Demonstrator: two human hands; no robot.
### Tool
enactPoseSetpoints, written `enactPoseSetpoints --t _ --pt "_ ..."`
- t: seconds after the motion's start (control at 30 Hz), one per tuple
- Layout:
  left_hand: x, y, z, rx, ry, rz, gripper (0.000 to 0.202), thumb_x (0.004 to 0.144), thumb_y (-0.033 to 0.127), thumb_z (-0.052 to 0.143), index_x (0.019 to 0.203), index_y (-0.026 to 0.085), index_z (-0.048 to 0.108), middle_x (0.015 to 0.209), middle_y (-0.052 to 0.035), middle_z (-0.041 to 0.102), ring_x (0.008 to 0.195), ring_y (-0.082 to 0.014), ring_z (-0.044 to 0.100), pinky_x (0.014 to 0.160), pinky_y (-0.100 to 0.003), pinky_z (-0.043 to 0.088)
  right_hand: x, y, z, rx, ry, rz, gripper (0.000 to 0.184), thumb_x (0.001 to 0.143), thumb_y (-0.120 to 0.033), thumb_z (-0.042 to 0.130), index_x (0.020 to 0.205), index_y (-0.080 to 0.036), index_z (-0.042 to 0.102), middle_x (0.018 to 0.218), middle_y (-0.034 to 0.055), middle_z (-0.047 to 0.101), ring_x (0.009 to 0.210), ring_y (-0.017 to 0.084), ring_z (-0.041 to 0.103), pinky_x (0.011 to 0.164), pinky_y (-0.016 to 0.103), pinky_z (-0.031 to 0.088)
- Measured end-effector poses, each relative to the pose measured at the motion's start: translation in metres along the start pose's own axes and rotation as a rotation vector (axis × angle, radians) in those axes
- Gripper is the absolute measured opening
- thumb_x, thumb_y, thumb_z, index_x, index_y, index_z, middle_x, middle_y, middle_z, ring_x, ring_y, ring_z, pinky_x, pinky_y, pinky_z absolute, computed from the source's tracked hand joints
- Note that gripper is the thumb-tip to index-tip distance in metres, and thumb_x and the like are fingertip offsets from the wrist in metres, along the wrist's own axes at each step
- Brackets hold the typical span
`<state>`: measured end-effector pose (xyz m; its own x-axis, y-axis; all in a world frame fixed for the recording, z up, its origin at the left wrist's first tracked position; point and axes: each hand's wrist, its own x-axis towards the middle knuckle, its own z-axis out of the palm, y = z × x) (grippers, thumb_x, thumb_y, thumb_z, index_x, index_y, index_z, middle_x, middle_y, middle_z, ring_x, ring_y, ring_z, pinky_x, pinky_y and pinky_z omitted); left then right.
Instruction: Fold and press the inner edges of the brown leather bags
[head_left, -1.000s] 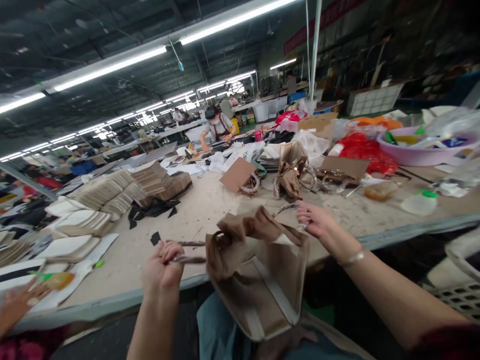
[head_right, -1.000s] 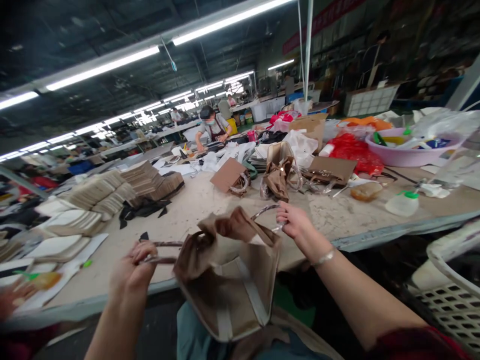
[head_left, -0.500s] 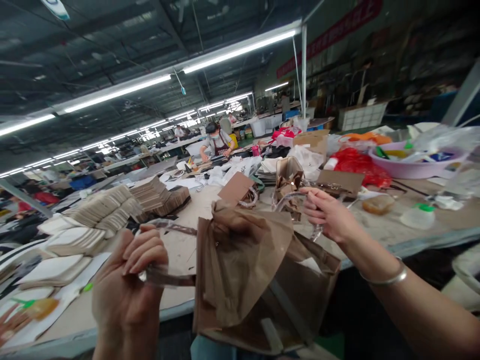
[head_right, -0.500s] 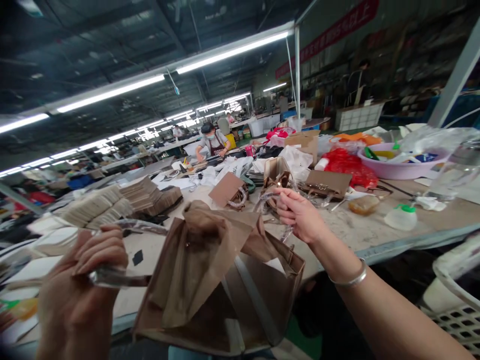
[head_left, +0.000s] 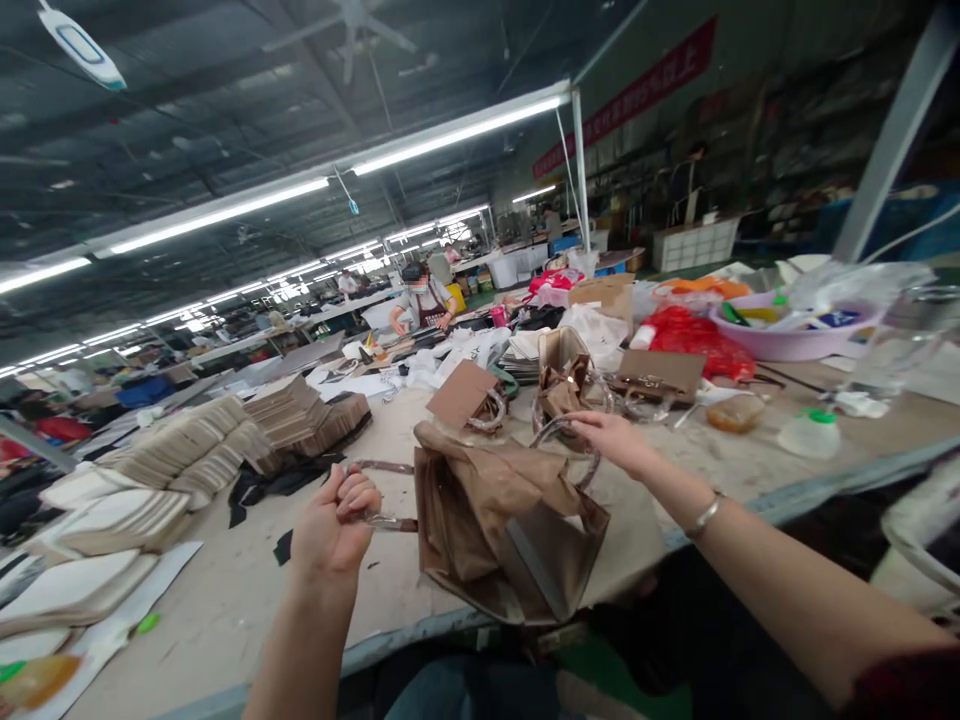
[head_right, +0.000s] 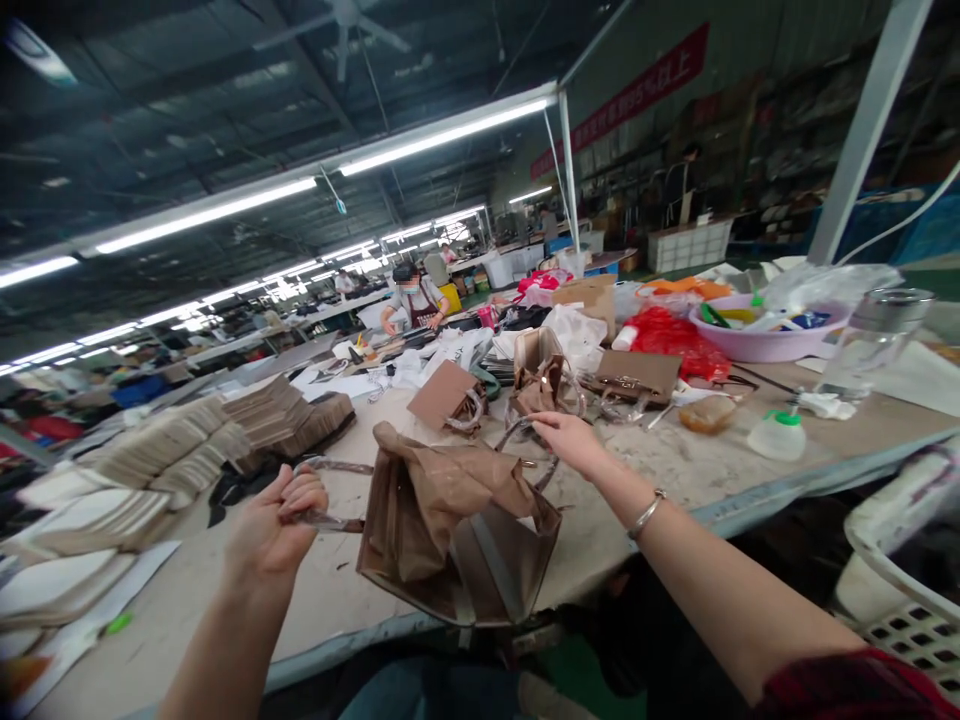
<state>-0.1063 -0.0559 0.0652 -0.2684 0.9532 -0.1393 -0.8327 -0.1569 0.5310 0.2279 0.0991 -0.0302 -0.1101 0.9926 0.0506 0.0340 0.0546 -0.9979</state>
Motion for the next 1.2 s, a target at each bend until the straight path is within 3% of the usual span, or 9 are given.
enactPoseSetpoints --t 0.13,0.27,0.43,0.53,0.67,0.83,0.93,1.03,1.2 --pt "0.003 -0.013 -0.002 -0.010 0.004 -0.001 0.028 0.098 0.020 0.023 0.082 0.010 0.044 0.048 0.0085 0.034 0.034 -0.0018 0.034 0.034 -0.012 0.032 -0.037 -0.015 0.021 -0.386 0.080 -0.470 0.035 0.076 -0.025 0.062 0.111 -0.021 0.065 0.122 0.0089 0.054 0.114 0.024 0.047 0.101 0.039 0.036" --pt "0.007 -0.017 -0.013 -0.052 0.036 -0.011 0.028 0.098 0.019 0.021 0.082 0.011 0.043 0.048 0.0084 0.034 0.034 -0.0016 0.034 0.034 -0.011 0.031 -0.091 -0.017 0.065 -0.664 -0.079 -0.792 0.042 0.088 -0.016 0.042 0.129 -0.019 0.051 0.133 0.0104 0.046 0.125 0.021 0.038 0.107 0.039 0.030" --pt "0.006 -0.010 -0.025 -0.051 0.038 0.016 0.027 0.098 0.018 0.021 0.083 0.011 0.043 0.048 0.0078 0.036 0.034 -0.0023 0.034 0.034 -0.011 0.031 -0.122 0.029 0.136 -0.934 -0.398 -0.582 0.051 0.079 -0.011 0.047 0.130 -0.008 0.048 0.132 0.0178 0.048 0.120 0.024 0.045 0.099 0.035 0.041" --pt "0.002 -0.004 -0.029 -0.026 0.029 0.010 0.027 0.098 0.017 0.022 0.083 0.011 0.044 0.049 0.0076 0.036 0.035 -0.0022 0.033 0.035 -0.011 0.032 -0.115 0.055 0.171 -1.211 -0.671 -0.407 0.028 0.072 -0.010 0.057 0.097 -0.005 0.068 0.101 0.0218 0.065 0.098 0.030 0.059 0.082 0.040 0.050" --pt "-0.006 0.003 -0.036 0.004 0.025 -0.007 0.026 0.098 0.017 0.022 0.084 0.011 0.044 0.049 0.0072 0.037 0.036 -0.0024 0.034 0.035 -0.011 0.032 -0.104 0.054 0.190 -1.298 -0.661 -0.353 0.019 0.064 -0.001 0.059 0.080 -0.002 0.069 0.083 0.0236 0.066 0.082 0.032 0.062 0.069 0.041 0.051" --pt "-0.015 0.011 -0.047 0.058 0.039 -0.018 0.028 0.097 0.017 0.022 0.084 0.011 0.046 0.048 0.0075 0.036 0.034 -0.0027 0.034 0.034 -0.012 0.031 -0.112 0.016 0.158 -1.107 -0.590 -0.523 0.022 0.082 -0.015 0.050 0.097 -0.013 0.066 0.099 0.0125 0.066 0.092 0.022 0.059 0.080 0.031 0.048" --pt "-0.023 0.017 -0.056 0.116 0.037 -0.037 0.028 0.097 0.016 0.022 0.084 0.011 0.047 0.049 0.0078 0.036 0.033 -0.0026 0.034 0.032 -0.013 0.029 -0.091 0.013 0.113 -0.808 -0.357 -0.587 0.028 0.090 -0.030 0.044 0.109 -0.022 0.063 0.109 0.0065 0.064 0.101 0.019 0.056 0.092 0.032 0.042" --pt "-0.032 0.021 -0.065 0.161 0.052 -0.025 0.028 0.097 0.015 0.023 0.083 0.011 0.048 0.049 0.0076 0.036 0.032 -0.0024 0.035 0.031 -0.014 0.027 -0.049 0.040 0.066 -0.707 -0.078 -0.414 0.037 0.086 -0.037 0.049 0.116 -0.018 0.060 0.121 0.0122 0.058 0.115 0.026 0.048 0.101 0.044 0.034" --pt "-0.041 0.023 -0.077 0.210 0.134 -0.018 0.026 0.095 0.015 0.029 0.079 0.012 0.049 0.048 0.0081 0.033 0.030 -0.0019 0.034 0.028 -0.013 0.022 -0.010 0.096 0.038 -0.432 -0.148 -0.089 0.041 0.077 -0.045 0.058 0.107 -0.018 0.062 0.096 0.0106 0.066 0.085 0.023 0.062 0.076 0.038 0.050"
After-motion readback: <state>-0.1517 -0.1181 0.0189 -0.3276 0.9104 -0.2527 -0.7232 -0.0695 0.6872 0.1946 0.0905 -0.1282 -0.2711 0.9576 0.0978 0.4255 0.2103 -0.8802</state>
